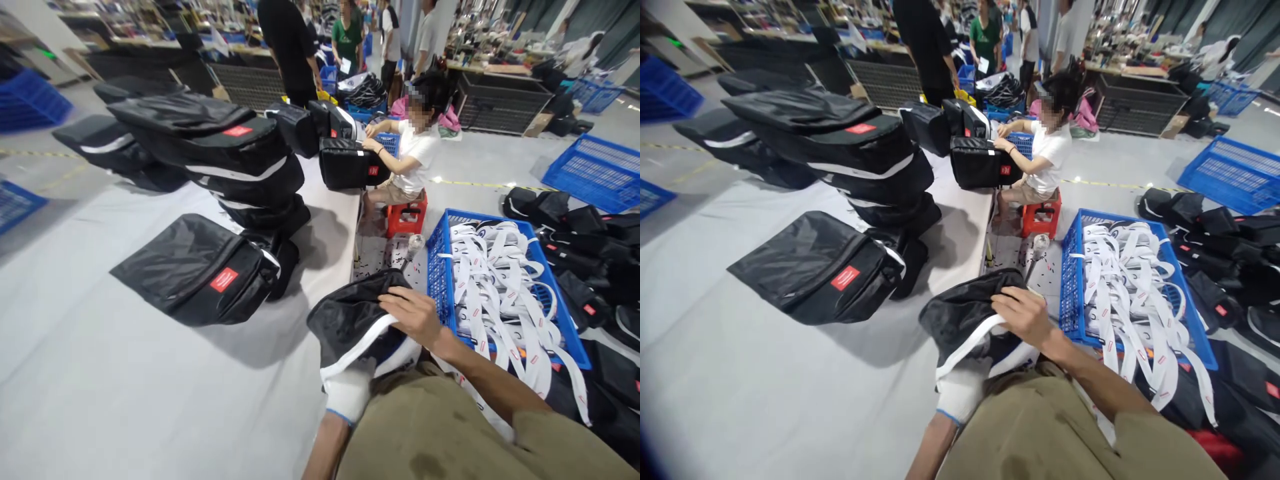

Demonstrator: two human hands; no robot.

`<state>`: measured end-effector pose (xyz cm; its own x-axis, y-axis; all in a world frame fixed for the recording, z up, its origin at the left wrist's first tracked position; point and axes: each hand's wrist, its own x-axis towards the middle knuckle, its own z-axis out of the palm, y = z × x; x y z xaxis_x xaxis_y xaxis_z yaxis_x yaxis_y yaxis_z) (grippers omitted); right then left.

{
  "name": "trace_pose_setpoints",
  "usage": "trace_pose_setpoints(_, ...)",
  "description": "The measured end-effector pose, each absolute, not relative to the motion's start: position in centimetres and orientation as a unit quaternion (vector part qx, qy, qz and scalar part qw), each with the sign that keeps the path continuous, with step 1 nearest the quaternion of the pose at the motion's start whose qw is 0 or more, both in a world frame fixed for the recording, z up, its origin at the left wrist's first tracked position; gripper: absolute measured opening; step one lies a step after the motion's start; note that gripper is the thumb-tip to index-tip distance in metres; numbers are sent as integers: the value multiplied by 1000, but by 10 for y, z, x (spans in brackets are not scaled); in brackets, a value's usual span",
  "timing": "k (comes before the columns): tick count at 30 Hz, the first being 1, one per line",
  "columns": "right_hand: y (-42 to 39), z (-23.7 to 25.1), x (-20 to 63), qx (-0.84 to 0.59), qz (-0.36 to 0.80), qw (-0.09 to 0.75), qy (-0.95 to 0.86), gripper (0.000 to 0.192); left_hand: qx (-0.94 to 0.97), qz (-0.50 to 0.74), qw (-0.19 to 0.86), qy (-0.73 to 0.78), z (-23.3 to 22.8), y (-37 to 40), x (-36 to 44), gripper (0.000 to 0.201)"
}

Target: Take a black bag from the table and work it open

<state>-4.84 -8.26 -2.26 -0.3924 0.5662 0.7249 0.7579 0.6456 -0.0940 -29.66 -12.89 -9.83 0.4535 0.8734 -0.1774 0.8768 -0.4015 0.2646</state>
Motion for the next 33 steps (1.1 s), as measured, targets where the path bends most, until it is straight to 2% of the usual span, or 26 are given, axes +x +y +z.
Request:
trace_pose_setpoints(3, -93, -22, 1, -488, -133, 379, -775, 41, 905, 42, 132, 401, -78, -113, -268, 26)
trace_pose_setpoints(7, -90, -30, 53, -542, -171, 410, -713, 32, 913, 337, 9, 229, -44, -77, -233, 37)
trace_pose_setpoints(10, -69, -36, 82, -572, -197, 414, -680, 29, 851, 455, -16, 261, -32, -23, -192, 45)
trace_pose_setpoints(13, -35, -42, 110, -585, -205, 408, -671, 28, 838, 428, -4, 338, -46, 46, -143, 64)
trace_pose_setpoints(16, 2, -56, 138, -592, -197, 420, -659, 31, 851, 369, 58, 368, -79, 109, -103, 85)
trace_pose_setpoints(18, 24, -72, 157, -599, -174, 434, -650, 35, 859, 337, 108, 369, -99, 142, -86, 88)
trace_pose_setpoints(21, 60, -98, 184, -612, -61, 419, -668, 41, 843, 321, 192, 387, -107, 179, -70, 71)
trace_pose_setpoints(26, 143, -119, 220, -638, 186, 383, -642, 73, 731, 252, 424, 471, -56, 229, -40, 39)
trace_pose_setpoints(28, 183, -119, 227, -628, 292, 382, -612, 80, 681, 222, 488, 498, -41, 249, -28, 32)
trace_pose_setpoints(30, 221, -118, 229, -610, 378, 388, -579, 77, 629, 220, 535, 520, -41, 267, -20, 36)
trace_pose_setpoints(33, 269, -122, 217, -599, 416, 409, -548, 73, 507, 217, 637, 539, -59, 286, -16, 54)
